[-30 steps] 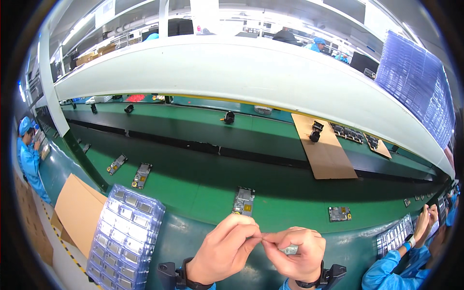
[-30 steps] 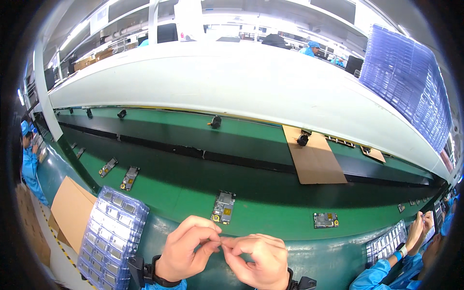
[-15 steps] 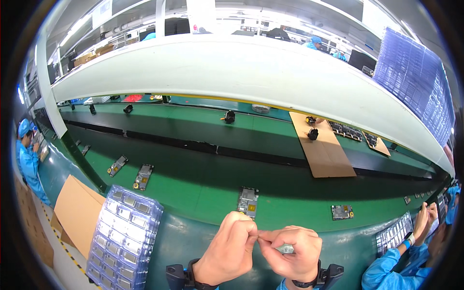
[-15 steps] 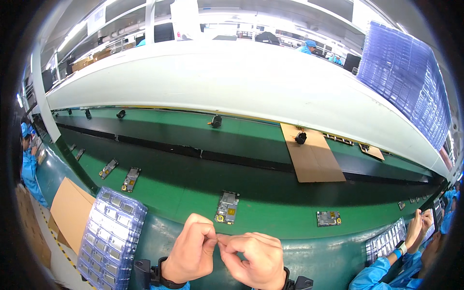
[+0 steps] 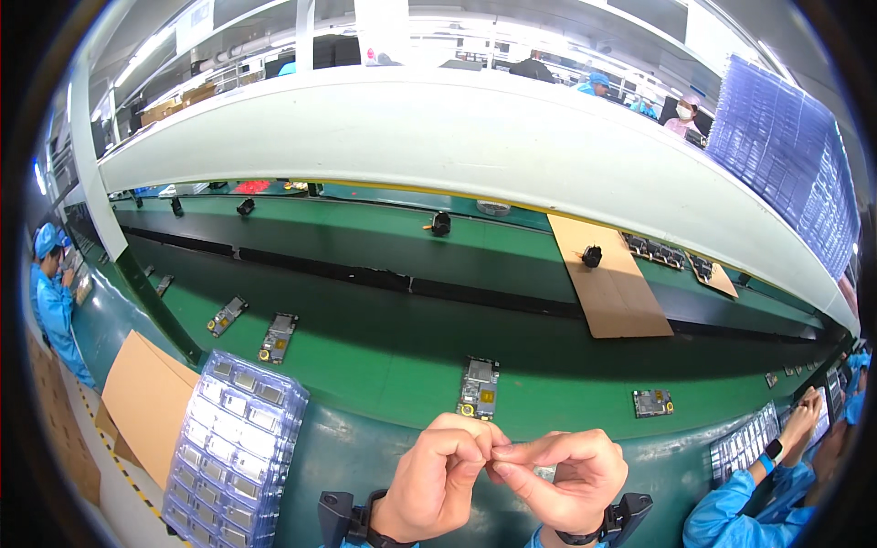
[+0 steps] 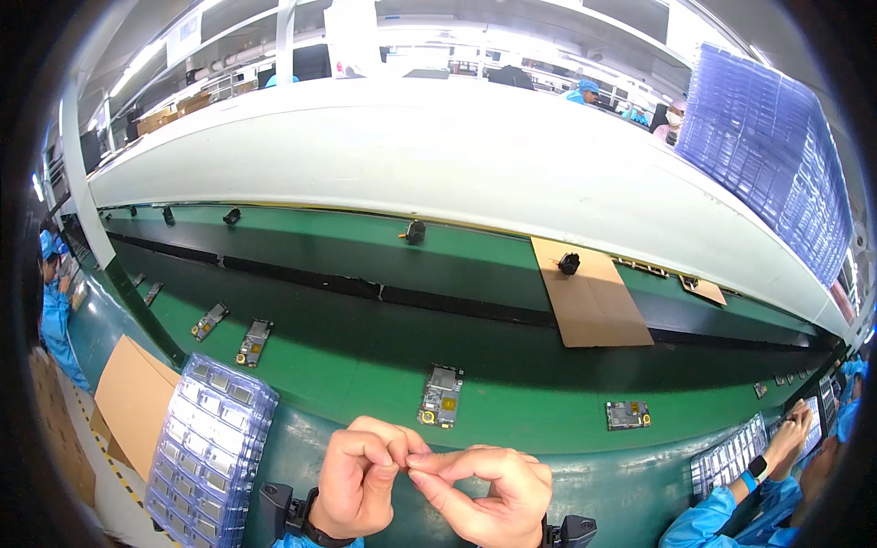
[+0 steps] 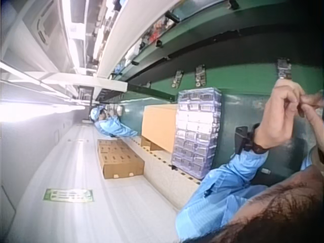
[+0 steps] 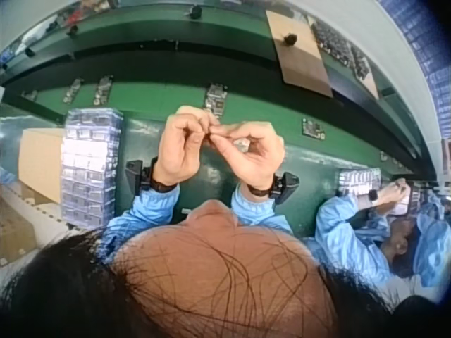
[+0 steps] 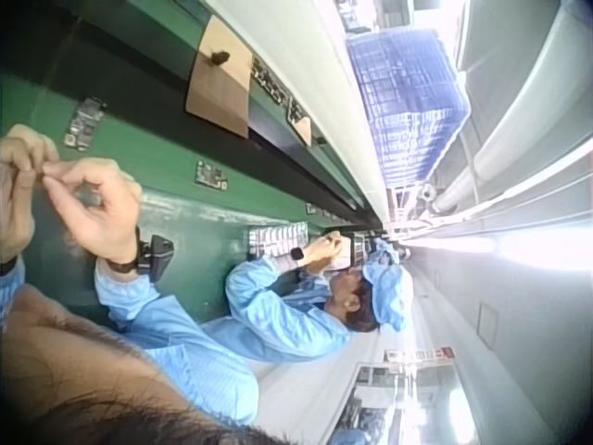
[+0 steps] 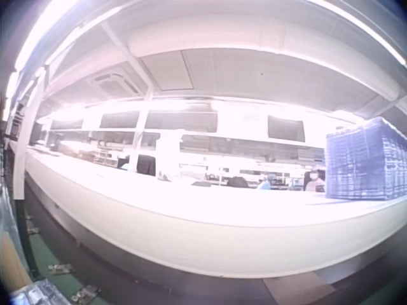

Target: The worker is assembling and inspecting electronic circuit boards on a factory production line.

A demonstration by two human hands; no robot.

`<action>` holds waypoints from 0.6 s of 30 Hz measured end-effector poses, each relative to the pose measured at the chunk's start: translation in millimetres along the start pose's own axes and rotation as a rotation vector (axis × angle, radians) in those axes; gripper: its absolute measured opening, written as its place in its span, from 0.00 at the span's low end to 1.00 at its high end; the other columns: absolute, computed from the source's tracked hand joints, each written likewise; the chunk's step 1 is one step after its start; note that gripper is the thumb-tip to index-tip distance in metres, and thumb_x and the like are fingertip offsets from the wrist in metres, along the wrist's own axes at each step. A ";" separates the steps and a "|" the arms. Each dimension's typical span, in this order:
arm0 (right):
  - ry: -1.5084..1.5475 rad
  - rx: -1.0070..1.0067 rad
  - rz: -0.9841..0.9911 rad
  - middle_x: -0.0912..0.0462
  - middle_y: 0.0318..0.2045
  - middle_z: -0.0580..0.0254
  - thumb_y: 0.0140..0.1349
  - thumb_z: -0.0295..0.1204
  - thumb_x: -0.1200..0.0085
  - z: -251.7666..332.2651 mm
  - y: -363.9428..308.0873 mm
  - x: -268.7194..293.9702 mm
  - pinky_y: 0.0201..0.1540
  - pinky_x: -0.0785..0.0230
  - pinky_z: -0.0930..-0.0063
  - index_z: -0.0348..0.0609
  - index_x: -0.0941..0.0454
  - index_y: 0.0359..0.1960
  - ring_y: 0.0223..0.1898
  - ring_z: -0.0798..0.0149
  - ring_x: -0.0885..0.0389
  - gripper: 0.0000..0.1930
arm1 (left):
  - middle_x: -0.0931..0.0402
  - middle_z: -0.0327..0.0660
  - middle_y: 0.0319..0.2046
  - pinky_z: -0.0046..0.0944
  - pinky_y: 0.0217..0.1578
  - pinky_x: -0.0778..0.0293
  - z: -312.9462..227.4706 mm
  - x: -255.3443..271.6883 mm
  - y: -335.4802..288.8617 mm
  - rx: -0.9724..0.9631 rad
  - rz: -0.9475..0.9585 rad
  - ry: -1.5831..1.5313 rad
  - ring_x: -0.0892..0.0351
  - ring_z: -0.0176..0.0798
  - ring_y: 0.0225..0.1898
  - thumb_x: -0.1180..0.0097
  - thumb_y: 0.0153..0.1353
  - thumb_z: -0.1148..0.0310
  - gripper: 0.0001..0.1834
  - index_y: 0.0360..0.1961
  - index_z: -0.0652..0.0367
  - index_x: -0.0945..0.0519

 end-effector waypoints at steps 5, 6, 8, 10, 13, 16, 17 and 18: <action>-0.139 0.026 -0.103 0.14 0.32 0.45 0.54 0.10 0.34 0.6 2.4 -3.2 0.32 0.19 0.73 0.38 0.29 0.37 0.31 0.63 0.13 0.17 | 0.31 0.48 0.41 0.43 0.41 0.18 4.1 7.2 -0.7 0.018 -0.044 -0.060 0.21 0.43 0.44 0.50 0.75 0.73 0.08 0.46 0.62 0.37; -0.141 0.024 -0.103 0.14 0.32 0.45 0.54 0.10 0.34 -0.5 2.9 -3.4 0.32 0.19 0.73 0.38 0.29 0.37 0.31 0.63 0.13 0.17 | 0.31 0.48 0.42 0.41 0.38 0.16 8.1 10.4 -1.3 0.000 -0.081 -0.091 0.21 0.41 0.46 0.50 0.74 0.74 0.08 0.47 0.63 0.36; -0.049 -0.013 -0.362 0.20 0.31 0.54 0.57 0.13 0.36 -3.4 3.8 -0.5 0.29 0.25 0.77 0.39 0.30 0.37 0.26 0.69 0.21 0.14 | 0.32 0.47 0.43 0.40 0.29 0.17 9.8 13.2 1.7 -0.035 -0.122 -0.138 0.21 0.42 0.42 0.45 0.72 0.74 0.12 0.46 0.60 0.37; -0.029 -0.088 -0.368 0.22 0.35 0.55 0.60 0.16 0.37 -0.1 2.7 9.8 0.26 0.28 0.79 0.41 0.31 0.36 0.25 0.72 0.25 0.13 | 0.34 0.46 0.45 0.40 0.29 0.17 -0.7 14.6 6.6 0.077 -0.320 -0.123 0.22 0.41 0.42 0.45 0.68 0.81 0.15 0.47 0.58 0.37; 0.034 -0.049 -0.294 0.19 0.41 0.50 0.60 0.17 0.36 -2.0 3.1 17.3 0.27 0.26 0.79 0.38 0.28 0.41 0.30 0.70 0.22 0.13 | 0.36 0.49 0.54 0.41 0.40 0.15 1.6 22.7 7.9 0.082 -0.273 -0.178 0.25 0.42 0.51 0.52 0.60 0.92 0.24 0.54 0.59 0.37; -0.016 -0.078 -0.484 0.17 0.45 0.46 0.59 0.17 0.36 -0.2 13.2 2.9 0.35 0.23 0.77 0.34 0.25 0.48 0.35 0.66 0.19 0.16 | 0.37 0.52 0.57 0.42 0.41 0.15 -1.3 23.5 7.3 0.054 -0.242 -0.192 0.26 0.43 0.54 0.56 0.56 0.95 0.30 0.58 0.59 0.38; -0.025 -0.113 -0.344 0.17 0.47 0.46 0.60 0.16 0.36 -1.4 12.5 5.0 0.39 0.22 0.76 0.34 0.24 0.49 0.37 0.64 0.18 0.16 | 0.38 0.54 0.59 0.42 0.41 0.15 -4.5 23.3 7.1 0.018 -0.218 -0.193 0.27 0.44 0.55 0.58 0.54 0.96 0.33 0.60 0.59 0.38; -0.034 -0.146 -0.203 0.16 0.48 0.45 0.60 0.16 0.36 -2.0 11.4 6.1 0.43 0.22 0.74 0.33 0.23 0.51 0.39 0.63 0.18 0.17 | 0.38 0.54 0.59 0.42 0.41 0.15 -5.5 21.8 6.7 0.016 -0.221 -0.189 0.27 0.44 0.55 0.58 0.54 0.96 0.33 0.60 0.59 0.38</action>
Point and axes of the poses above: each hand's wrist, its own y-axis towards the middle knuckle, its own x-axis out of the back of the hand, z = x × y, the point moved 1 cm from there along y, towards the middle knuckle
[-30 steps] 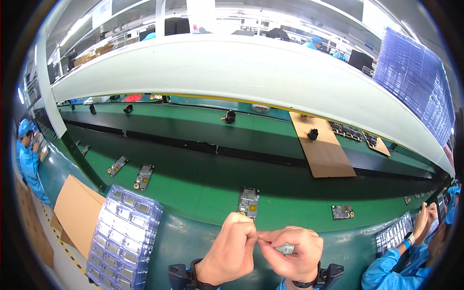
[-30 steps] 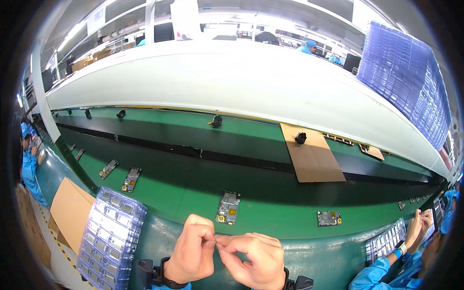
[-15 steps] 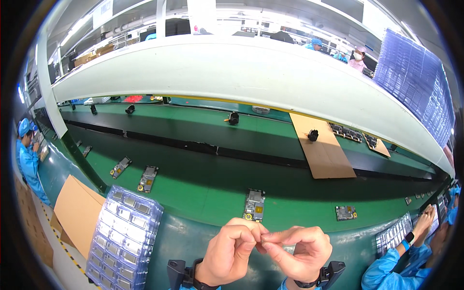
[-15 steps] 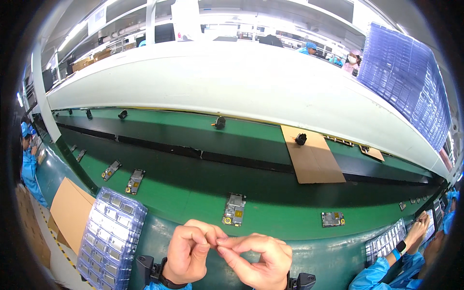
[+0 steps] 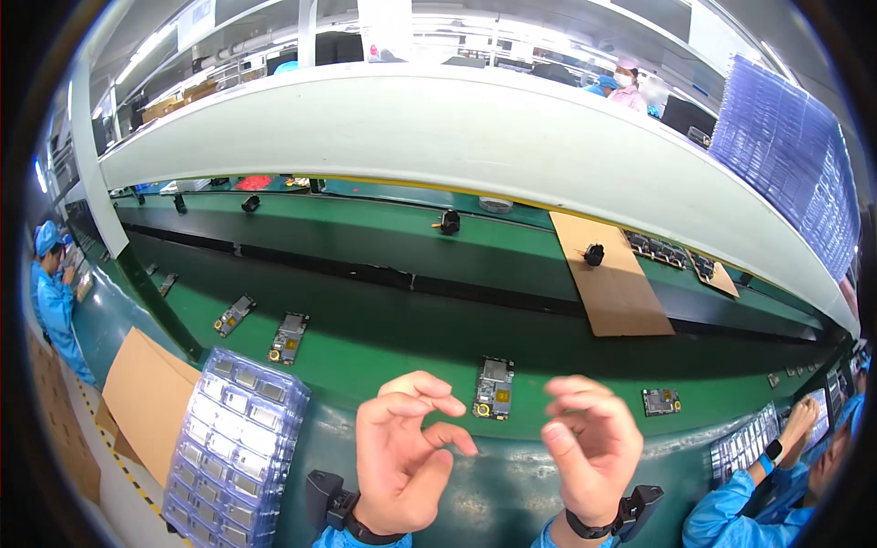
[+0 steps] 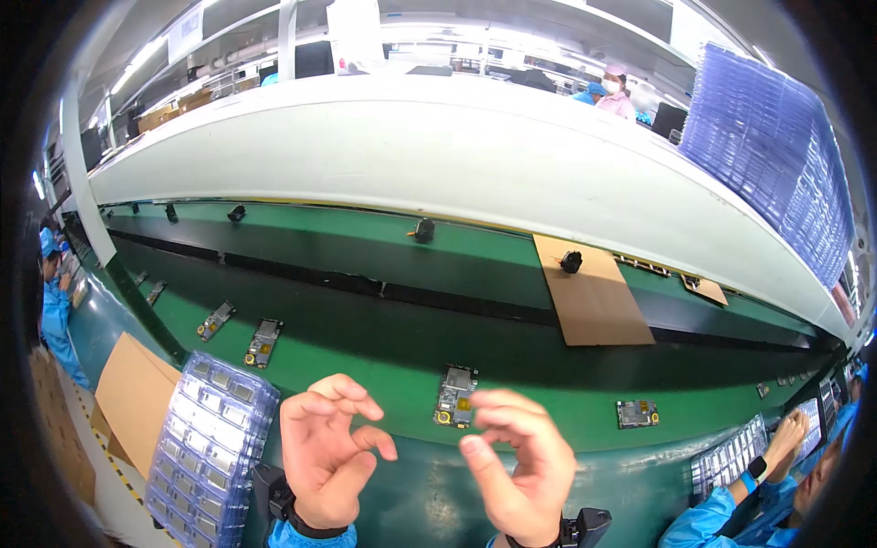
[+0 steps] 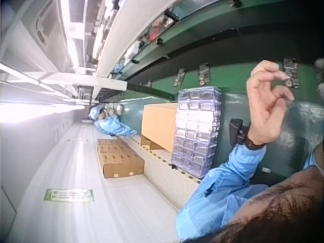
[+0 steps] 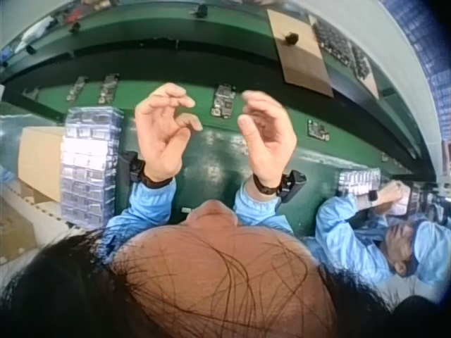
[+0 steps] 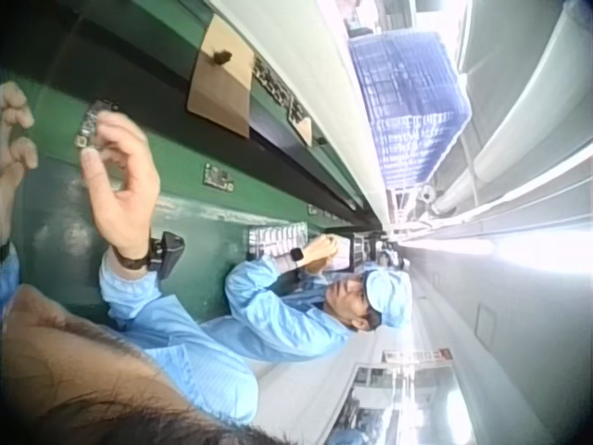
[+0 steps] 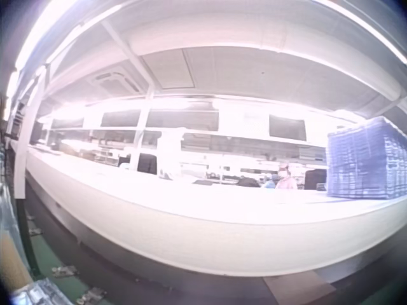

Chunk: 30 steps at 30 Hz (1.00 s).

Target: The worker is assembling and inspecting electronic circuit boards on a factory production line.

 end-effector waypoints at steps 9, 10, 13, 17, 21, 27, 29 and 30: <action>-0.177 0.024 0.402 0.11 0.35 0.49 0.55 0.18 0.32 9.7 0.0 -9.3 0.41 0.20 0.69 0.32 0.16 0.37 0.35 0.57 0.12 0.09 | 0.41 0.64 0.63 0.38 0.39 0.15 3.0 -6.3 -5.5 -0.223 0.102 0.132 0.20 0.38 0.41 0.58 0.60 0.95 0.33 0.65 0.57 0.39; -0.170 0.032 0.410 0.11 0.34 0.49 0.55 0.18 0.32 10.1 0.2 -9.0 0.40 0.20 0.69 0.32 0.16 0.37 0.35 0.57 0.12 0.08 | 0.41 0.64 0.64 0.38 0.38 0.15 2.6 -6.5 -5.6 -0.231 0.114 0.128 0.20 0.38 0.41 0.58 0.60 0.95 0.34 0.65 0.56 0.39; -0.165 0.019 0.401 0.11 0.34 0.49 0.55 0.18 0.32 11.7 0.7 -7.2 0.40 0.20 0.69 0.32 0.16 0.36 0.35 0.58 0.12 0.08 | 0.42 0.65 0.64 0.37 0.37 0.15 6.7 -4.1 -7.2 -0.218 0.156 0.108 0.20 0.39 0.42 0.58 0.60 0.95 0.35 0.65 0.54 0.38; -0.156 0.020 0.400 0.11 0.33 0.50 0.54 0.17 0.32 10.5 0.1 -6.1 0.40 0.21 0.69 0.32 0.16 0.36 0.35 0.58 0.12 0.08 | 0.43 0.65 0.65 0.37 0.36 0.15 7.7 -6.0 -7.2 -0.224 0.138 0.132 0.19 0.40 0.44 0.58 0.60 0.95 0.34 0.65 0.56 0.37; -0.142 0.034 0.418 0.11 0.33 0.50 0.55 0.17 0.32 10.5 -0.3 -7.0 0.40 0.21 0.70 0.32 0.16 0.36 0.34 0.58 0.12 0.08 | 0.44 0.65 0.66 0.37 0.36 0.15 8.8 -7.2 -8.2 -0.269 0.111 0.151 0.20 0.41 0.47 0.58 0.60 0.95 0.32 0.64 0.59 0.37; -0.130 0.023 0.428 0.11 0.33 0.50 0.56 0.17 0.33 11.1 -0.5 -8.4 0.39 0.21 0.71 0.32 0.16 0.37 0.33 0.59 0.12 0.08 | 0.44 0.64 0.66 0.38 0.38 0.15 3.5 -4.3 -6.5 -0.250 0.130 0.190 0.20 0.41 0.46 0.58 0.60 0.95 0.30 0.62 0.62 0.34; -0.133 0.013 0.424 0.11 0.33 0.50 0.57 0.17 0.33 11.9 -0.2 -5.7 0.39 0.22 0.71 0.32 0.16 0.37 0.33 0.59 0.13 0.08 | 0.44 0.63 0.66 0.37 0.39 0.16 -2.3 -7.1 -4.4 -0.234 0.151 0.213 0.21 0.41 0.45 0.58 0.60 0.95 0.29 0.61 0.62 0.33; -0.137 0.037 0.457 0.11 0.32 0.50 0.57 0.17 0.33 11.1 2.4 -2.7 0.38 0.22 0.72 0.32 0.16 0.37 0.33 0.60 0.13 0.07 | 0.44 0.62 0.66 0.37 0.40 0.18 -5.4 -9.8 -3.9 -0.185 0.161 0.170 0.21 0.41 0.44 0.58 0.60 0.95 0.28 0.60 0.63 0.32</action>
Point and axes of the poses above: each hand's wrist, its own y-axis towards the middle knuckle, its own x-axis out of the back of the hand, z = x × y, the point moved 1 cm from there along y, towards the middle knuckle
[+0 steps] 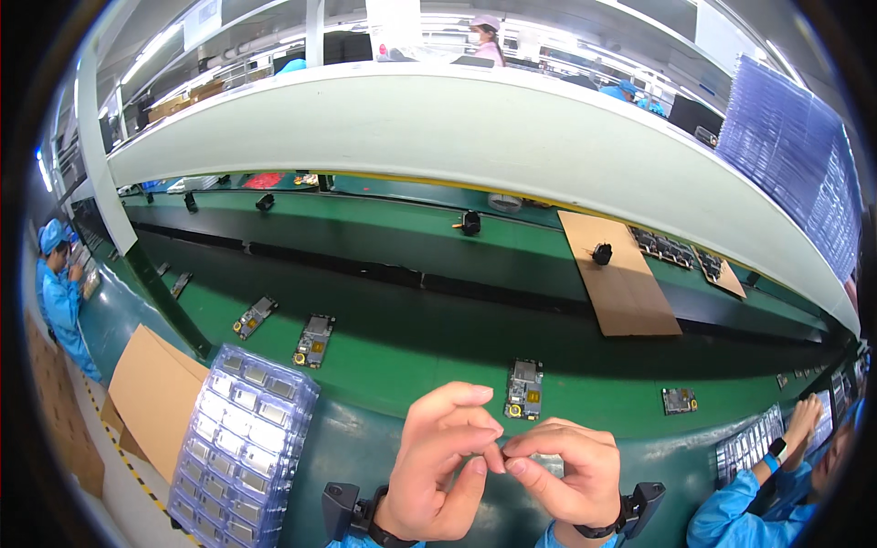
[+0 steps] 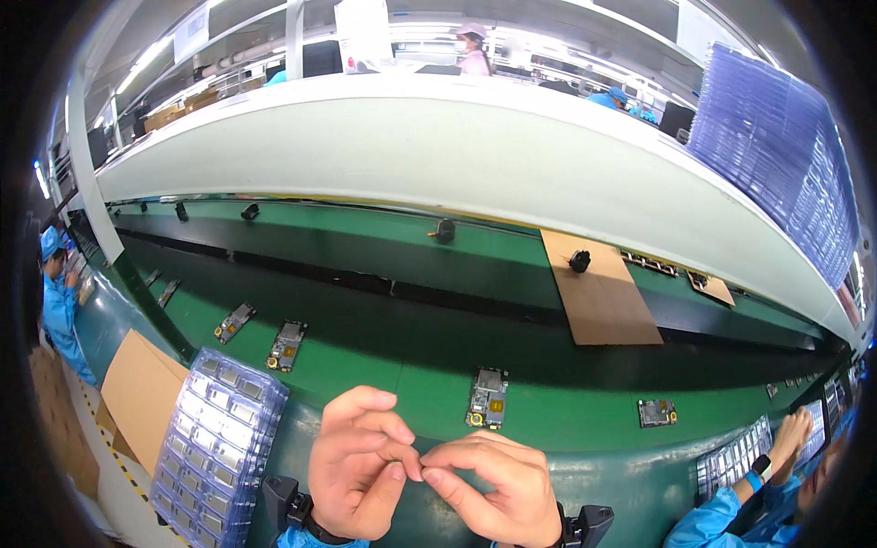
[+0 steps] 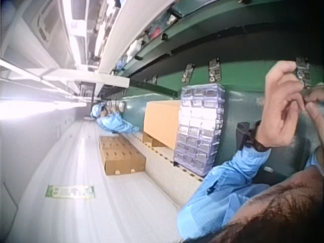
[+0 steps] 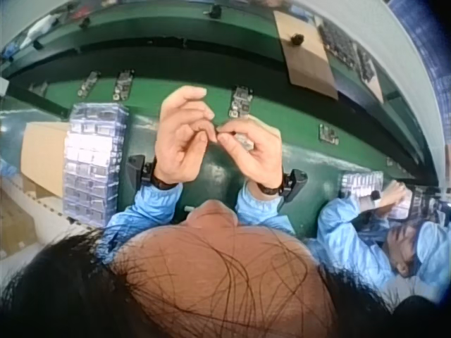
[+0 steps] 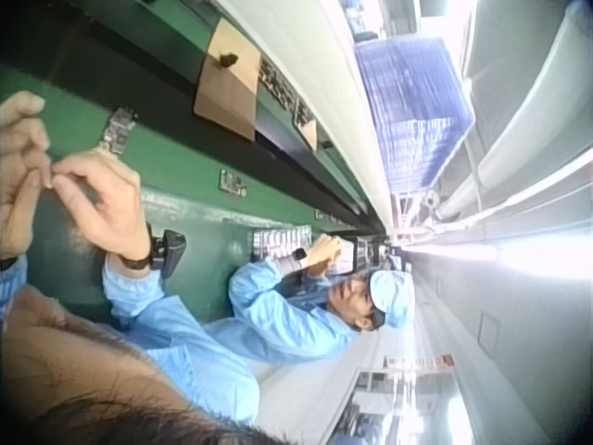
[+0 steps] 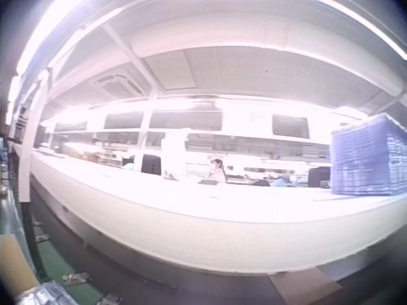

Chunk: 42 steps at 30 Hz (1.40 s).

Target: The worker is assembling and inspecting electronic circuit boards on a factory production line.

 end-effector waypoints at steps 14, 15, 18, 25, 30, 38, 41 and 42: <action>-0.188 0.232 -0.105 0.12 0.33 0.56 0.60 0.20 0.34 67.5 -45.3 14.0 0.35 0.24 0.71 0.35 0.14 0.39 0.31 0.60 0.15 0.06 | 0.31 0.50 0.56 0.32 0.41 0.21 -60.4 -46.2 -14.8 0.098 -0.002 -0.166 0.25 0.35 0.47 0.53 0.55 0.92 0.23 0.52 0.63 0.28; -0.169 0.244 -0.113 0.11 0.33 0.56 0.60 0.20 0.34 67.5 -53.1 15.9 0.36 0.24 0.71 0.35 0.14 0.39 0.31 0.60 0.15 0.06 | 0.30 0.50 0.55 0.33 0.42 0.21 -65.5 -51.4 -18.8 0.125 -0.010 -0.159 0.24 0.35 0.46 0.54 0.55 0.92 0.23 0.51 0.63 0.27; -0.182 0.309 -0.148 0.13 0.34 0.57 0.64 0.23 0.36 45.2 -77.6 23.2 0.33 0.25 0.70 0.38 0.15 0.43 0.31 0.62 0.15 0.07 | 0.30 0.48 0.55 0.33 0.42 0.21 -62.5 -65.5 -32.6 0.146 0.058 -0.129 0.25 0.35 0.49 0.54 0.56 0.91 0.21 0.50 0.63 0.26; -0.168 -0.301 -0.211 0.13 0.37 0.61 0.67 0.29 0.37 -78.1 -181.1 4.0 0.39 0.23 0.74 0.39 0.16 0.46 0.36 0.69 0.15 0.10 | 0.24 0.42 0.51 0.38 0.46 0.16 50.7 -37.2 -185.6 0.900 0.019 -0.342 0.22 0.37 0.52 0.42 0.57 0.88 0.21 0.52 0.62 0.26; -0.124 -0.281 -0.206 0.16 0.45 0.54 0.63 0.20 0.37 -60.7 -197.5 9.8 0.41 0.21 0.76 0.36 0.18 0.51 0.39 0.67 0.14 0.14 | 0.27 0.44 0.56 0.40 0.50 0.19 26.6 -52.5 -167.5 0.910 -0.048 -0.688 0.24 0.41 0.57 0.41 0.57 0.91 0.25 0.54 0.58 0.26; -0.113 0.031 -0.172 0.16 0.46 0.52 0.52 0.14 0.32 -32.6 -192.8 19.3 0.46 0.19 0.67 0.39 0.16 0.41 0.46 0.55 0.14 0.14 | 0.35 0.46 0.63 0.40 0.50 0.21 24.0 -60.4 -170.2 0.897 0.140 -0.937 0.31 0.45 0.65 0.41 0.59 0.91 0.27 0.56 0.56 0.27; -0.038 0.047 -0.098 0.17 0.46 0.50 0.53 0.12 0.33 -30.3 -194.6 18.9 0.43 0.18 0.71 0.36 0.18 0.38 0.42 0.58 0.13 0.12 | 0.37 0.47 0.63 0.41 0.55 0.22 22.0 -59.0 -171.0 0.956 0.243 -1.034 0.33 0.41 0.65 0.42 0.63 0.88 0.23 0.57 0.56 0.28; -0.018 0.049 -0.092 0.17 0.46 0.49 0.53 0.11 0.33 -32.1 -198.1 19.3 0.43 0.17 0.71 0.36 0.18 0.37 0.41 0.58 0.13 0.12 | 0.37 0.47 0.63 0.41 0.55 0.22 20.7 -58.5 -169.6 0.971 0.234 -1.035 0.33 0.41 0.65 0.42 0.63 0.88 0.23 0.57 0.56 0.28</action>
Point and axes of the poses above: each hand's wrist, its own y-axis towards the middle knuckle, its own x-axis out of the back of the hand, z = x × y, the point moved 1 cm from there along y, towards the middle knuckle
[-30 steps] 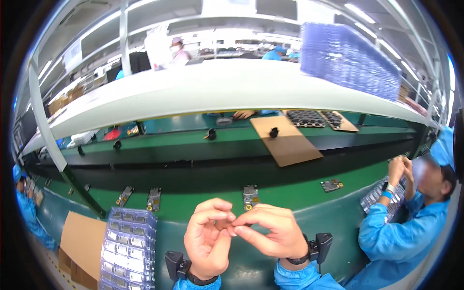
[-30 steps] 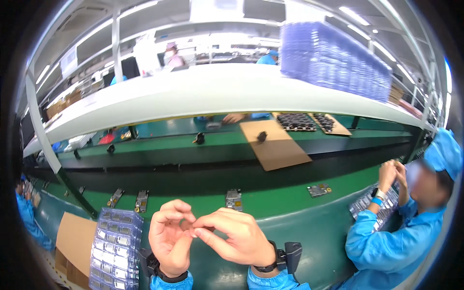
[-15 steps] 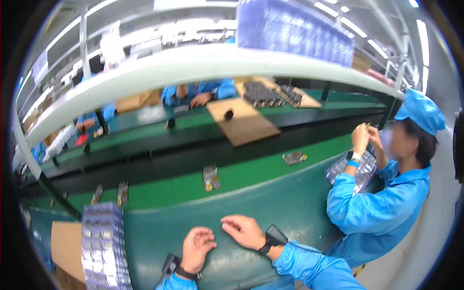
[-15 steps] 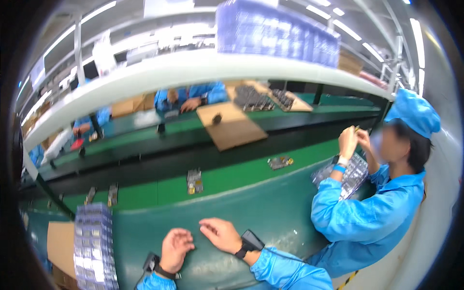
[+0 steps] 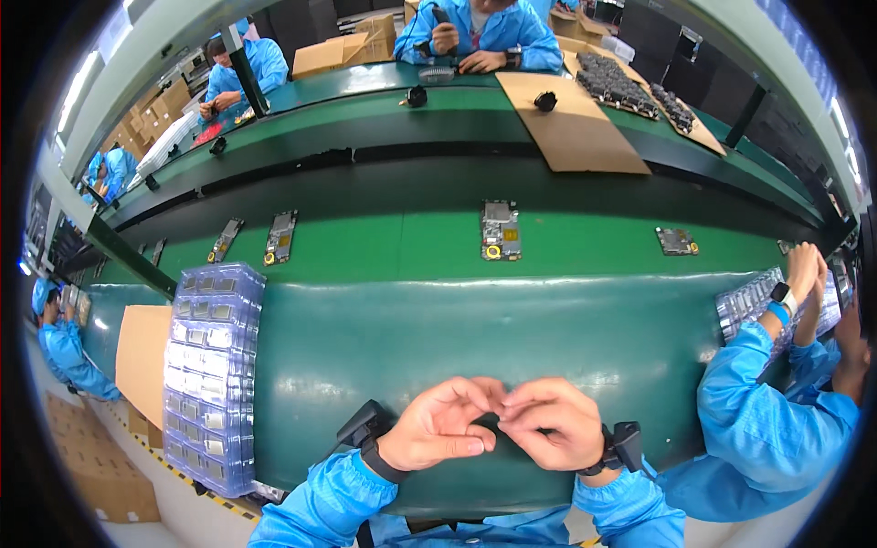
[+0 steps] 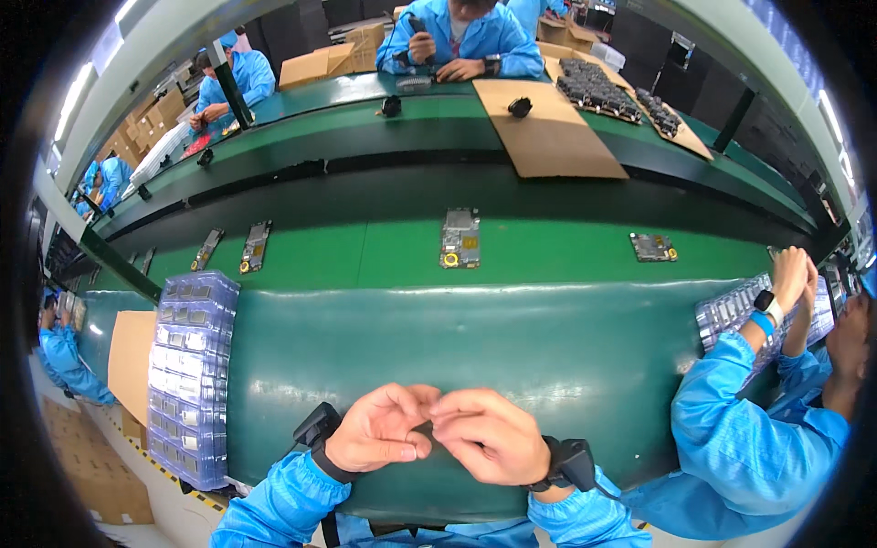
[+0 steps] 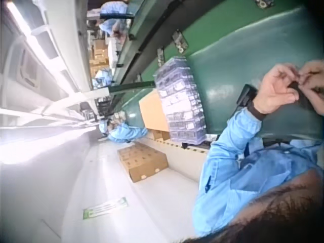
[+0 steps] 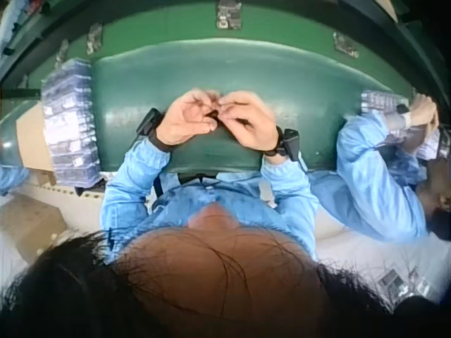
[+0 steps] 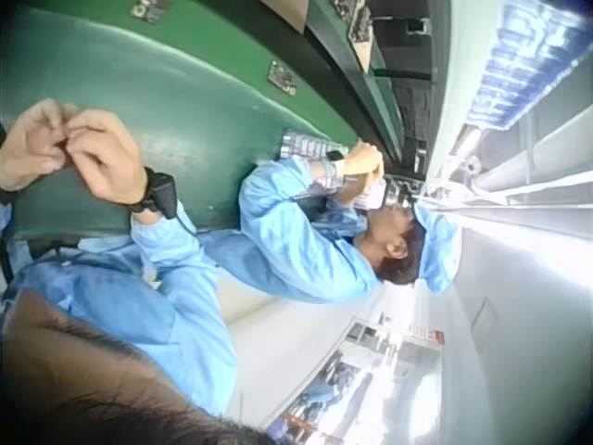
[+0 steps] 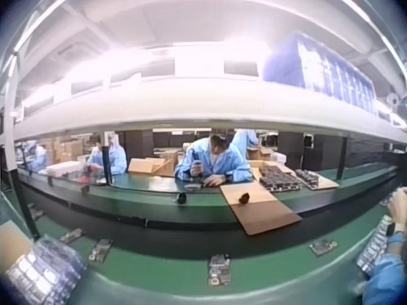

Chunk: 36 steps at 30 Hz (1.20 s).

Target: The worker is assembling and inspecting electronic circuit boards on a factory production line.

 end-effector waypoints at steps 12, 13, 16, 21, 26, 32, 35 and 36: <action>0.350 -0.090 0.343 0.24 0.49 0.49 0.55 0.08 0.34 5.8 17.8 0.3 0.42 0.13 0.65 0.42 0.21 0.30 0.41 0.56 0.12 0.13 | 0.37 0.38 0.43 0.42 0.47 0.16 -9.8 12.6 0.6 0.159 0.018 -0.236 0.31 0.35 0.48 0.35 0.59 0.86 0.21 0.34 0.52 0.36; 0.376 -0.108 0.377 0.27 0.51 0.46 0.55 0.08 0.35 5.9 21.0 2.2 0.44 0.13 0.64 0.40 0.21 0.32 0.42 0.54 0.12 0.13 | 0.38 0.36 0.39 0.42 0.46 0.16 -3.3 18.8 0.1 0.146 0.012 -0.296 0.32 0.33 0.45 0.35 0.59 0.86 0.23 0.32 0.51 0.38; 0.392 -0.176 0.370 0.28 0.51 0.45 0.56 0.08 0.35 -1.8 10.2 2.2 0.46 0.13 0.61 0.39 0.20 0.32 0.42 0.53 0.12 0.12 | 0.41 0.34 0.35 0.41 0.45 0.16 -5.1 20.7 0.1 0.196 0.043 -0.325 0.34 0.31 0.39 0.35 0.59 0.86 0.25 0.29 0.51 0.41; 0.515 -0.226 0.475 0.27 0.52 0.47 0.59 0.10 0.40 -2.4 -0.2 4.8 0.48 0.18 0.63 0.38 0.23 0.45 0.43 0.59 0.16 0.15 | 0.41 0.35 0.34 0.40 0.45 0.16 -5.1 6.6 -4.8 0.346 0.099 -0.262 0.36 0.30 0.34 0.37 0.62 0.86 0.26 0.27 0.52 0.44; 0.669 -0.194 0.522 0.23 0.49 0.51 0.64 0.13 0.45 -5.5 1.5 1.2 0.56 0.27 0.61 0.37 0.35 0.65 0.51 0.61 0.23 0.28 | 0.39 0.35 0.35 0.41 0.45 0.16 -1.1 7.9 -7.1 0.405 0.130 -0.270 0.30 0.31 0.37 0.38 0.62 0.87 0.25 0.28 0.52 0.44; 0.820 -0.341 0.533 0.23 0.50 0.49 0.65 0.12 0.46 -3.0 1.7 1.0 0.60 0.29 0.58 0.36 0.40 0.68 0.53 0.58 0.23 0.30 | 0.37 0.37 0.38 0.42 0.46 0.16 -0.7 7.3 -9.7 0.483 0.129 -0.242 0.26 0.33 0.40 0.40 0.62 0.88 0.25 0.30 0.52 0.43; 1.082 -0.550 0.585 0.23 0.51 0.48 0.65 0.12 0.46 -5.3 -3.8 -0.5 0.60 0.28 0.58 0.37 0.43 0.70 0.52 0.57 0.22 0.32 | 0.36 0.37 0.39 0.42 0.47 0.16 0.6 6.8 -11.3 0.454 0.141 -0.247 0.26 0.34 0.41 0.40 0.63 0.88 0.24 0.30 0.52 0.43; 1.084 -0.548 0.583 0.23 0.51 0.48 0.65 0.12 0.46 -5.6 -3.4 -0.8 0.60 0.28 0.58 0.37 0.43 0.70 0.52 0.57 0.22 0.32 | 0.36 0.37 0.39 0.41 0.47 0.16 0.5 6.0 -11.3 0.427 0.148 -0.244 0.26 0.34 0.42 0.41 0.63 0.88 0.24 0.31 0.52 0.44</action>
Point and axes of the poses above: each hand's wrist, its own y-axis towards the middle knuckle, its own x-axis out of the back of the hand, z = x × y, the point moved 1 cm from there along y, towards the middle knuckle
